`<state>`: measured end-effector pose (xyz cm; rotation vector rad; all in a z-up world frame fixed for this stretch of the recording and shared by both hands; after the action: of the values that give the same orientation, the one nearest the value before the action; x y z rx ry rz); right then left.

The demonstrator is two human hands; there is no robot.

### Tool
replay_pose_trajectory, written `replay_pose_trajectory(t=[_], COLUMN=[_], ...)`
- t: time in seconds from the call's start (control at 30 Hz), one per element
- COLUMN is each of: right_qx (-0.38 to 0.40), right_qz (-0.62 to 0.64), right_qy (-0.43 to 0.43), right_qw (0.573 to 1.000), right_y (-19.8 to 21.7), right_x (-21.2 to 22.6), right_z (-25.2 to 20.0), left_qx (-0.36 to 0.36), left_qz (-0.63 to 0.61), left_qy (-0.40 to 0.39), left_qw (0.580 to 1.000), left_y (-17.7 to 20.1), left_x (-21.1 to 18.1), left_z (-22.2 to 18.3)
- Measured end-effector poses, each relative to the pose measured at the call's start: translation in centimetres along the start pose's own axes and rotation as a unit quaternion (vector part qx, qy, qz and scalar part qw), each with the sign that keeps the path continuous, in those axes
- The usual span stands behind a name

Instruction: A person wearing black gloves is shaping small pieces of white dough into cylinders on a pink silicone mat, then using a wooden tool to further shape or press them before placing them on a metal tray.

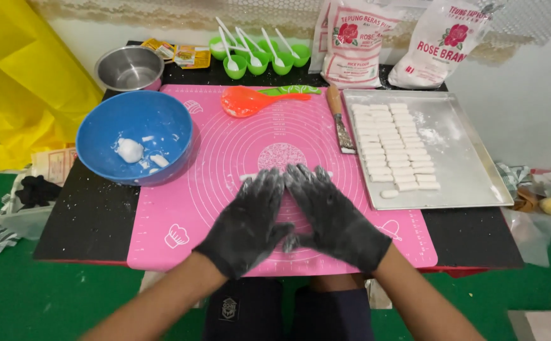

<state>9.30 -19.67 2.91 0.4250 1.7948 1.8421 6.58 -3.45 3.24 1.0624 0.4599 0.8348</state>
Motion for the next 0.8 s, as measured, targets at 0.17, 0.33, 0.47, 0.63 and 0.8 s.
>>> replay_pose_trajectory(t=[0.17, 0.33, 0.47, 0.63, 0.8], right_qx=[0.125, 0.155, 0.116, 0.021, 0.142], right_qz=[-0.041, -0.025, -0.017, -0.008, -0.039], right_qy=[-0.056, -0.070, -0.037, 0.010, -0.029], right_qw=[0.990, 0.985, 0.992, 1.000, 0.989], right_y=[-0.2, 0.0, -2.9, -5.5, -8.8], right_x=[1.6, 1.0, -1.8, -6.4, -11.1], right_z=[-1.2, -0.4, 1.2, 3.6, 7.4], left_qx=[0.043, 0.046, 0.135, 0.235, 0.325], left_qz=[-0.022, -0.001, -0.036, -0.065, -0.045], left_qy=[0.023, 0.038, 0.055, 0.046, 0.069], left_qw=[0.999, 0.998, 0.989, 0.969, 0.942], left_y=[0.5, 0.2, -1.0, -5.1, -9.5], left_x=[-1.3, -0.8, 0.9, 4.4, 7.9], left_z=[-0.6, 0.2, 1.9, 4.8, 7.5])
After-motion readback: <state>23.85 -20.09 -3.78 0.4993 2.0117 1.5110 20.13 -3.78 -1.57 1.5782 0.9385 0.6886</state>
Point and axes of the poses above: each hand's wrist, its own z-axis towards the middle knuckle, its own y-axis out of the back of the hand, x = y × z, the point moved 5 cm from there along z, towards the middle knuckle, and after that the axes turned 12 degrees about x, right-handed, at the moved point
